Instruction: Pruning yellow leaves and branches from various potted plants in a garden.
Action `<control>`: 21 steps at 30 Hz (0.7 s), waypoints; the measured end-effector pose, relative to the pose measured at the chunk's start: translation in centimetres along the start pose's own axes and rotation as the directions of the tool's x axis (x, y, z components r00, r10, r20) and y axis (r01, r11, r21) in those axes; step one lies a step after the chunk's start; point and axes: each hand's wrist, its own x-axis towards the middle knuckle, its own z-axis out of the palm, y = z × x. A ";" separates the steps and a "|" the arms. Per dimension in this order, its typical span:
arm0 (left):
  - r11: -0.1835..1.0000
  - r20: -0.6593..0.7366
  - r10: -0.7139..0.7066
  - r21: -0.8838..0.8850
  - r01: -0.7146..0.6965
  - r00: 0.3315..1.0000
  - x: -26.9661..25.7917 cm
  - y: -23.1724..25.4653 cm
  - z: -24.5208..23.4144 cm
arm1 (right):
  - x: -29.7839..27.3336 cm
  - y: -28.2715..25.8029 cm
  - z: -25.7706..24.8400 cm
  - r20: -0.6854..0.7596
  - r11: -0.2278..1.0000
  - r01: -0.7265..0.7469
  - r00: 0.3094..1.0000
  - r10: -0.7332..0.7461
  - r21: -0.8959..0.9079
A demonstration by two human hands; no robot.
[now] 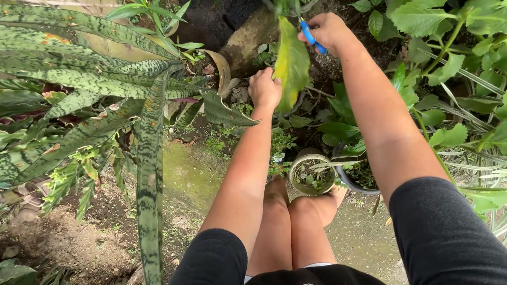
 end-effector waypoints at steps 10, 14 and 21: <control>0.997 0.125 -0.080 0.017 0.079 0.989 -2.3 -9.7 5.3 | -7.7 3.2 0.0 -0.029 0.983 -0.037 0.999 0.033 -0.178; 0.969 0.092 -0.212 -0.111 0.221 0.973 -6.2 -10.5 4.4 | -14.7 1.8 -0.9 -0.033 0.993 -0.090 0.995 0.092 0.077; 0.908 0.077 -0.228 -0.344 0.240 0.971 -14.3 -5.2 0.5 | -31.1 -1.2 -0.3 -0.093 0.753 -0.013 0.991 0.098 0.658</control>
